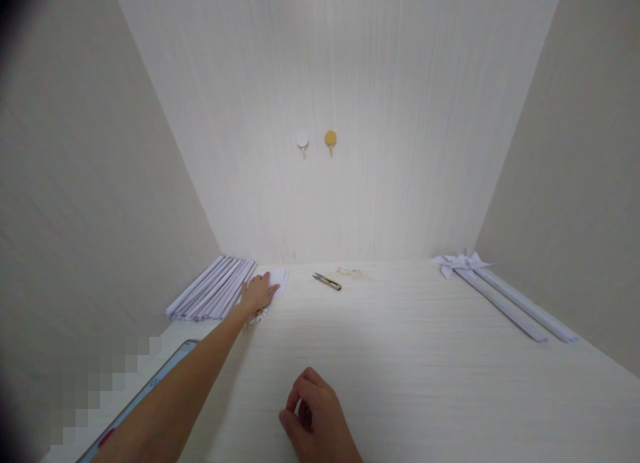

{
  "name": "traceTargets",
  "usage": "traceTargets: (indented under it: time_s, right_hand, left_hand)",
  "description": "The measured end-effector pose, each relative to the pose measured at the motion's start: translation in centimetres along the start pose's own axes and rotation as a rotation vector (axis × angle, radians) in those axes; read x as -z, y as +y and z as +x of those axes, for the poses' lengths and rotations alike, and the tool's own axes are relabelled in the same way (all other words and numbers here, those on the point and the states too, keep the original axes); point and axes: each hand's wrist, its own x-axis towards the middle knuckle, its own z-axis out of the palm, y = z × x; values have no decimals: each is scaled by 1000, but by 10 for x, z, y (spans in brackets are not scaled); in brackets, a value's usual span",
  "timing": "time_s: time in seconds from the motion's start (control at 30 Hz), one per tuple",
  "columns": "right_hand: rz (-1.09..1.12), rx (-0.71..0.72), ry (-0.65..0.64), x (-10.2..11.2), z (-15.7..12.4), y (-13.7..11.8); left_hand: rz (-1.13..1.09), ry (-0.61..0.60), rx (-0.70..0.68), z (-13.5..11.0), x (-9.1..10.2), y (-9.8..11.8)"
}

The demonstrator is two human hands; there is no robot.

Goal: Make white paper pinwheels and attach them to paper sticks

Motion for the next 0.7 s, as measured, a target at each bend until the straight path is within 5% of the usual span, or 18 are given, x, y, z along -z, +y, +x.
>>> traceTargets:
  time_s: [0.37,0.7]
  right_hand:
    - [32,24,-1,1,-1,0]
    - [28,30,5,-1,1,4]
  left_hand:
    - [-12,121,-7,-5,0,7]
    - [-238,166,96,1,6,7]
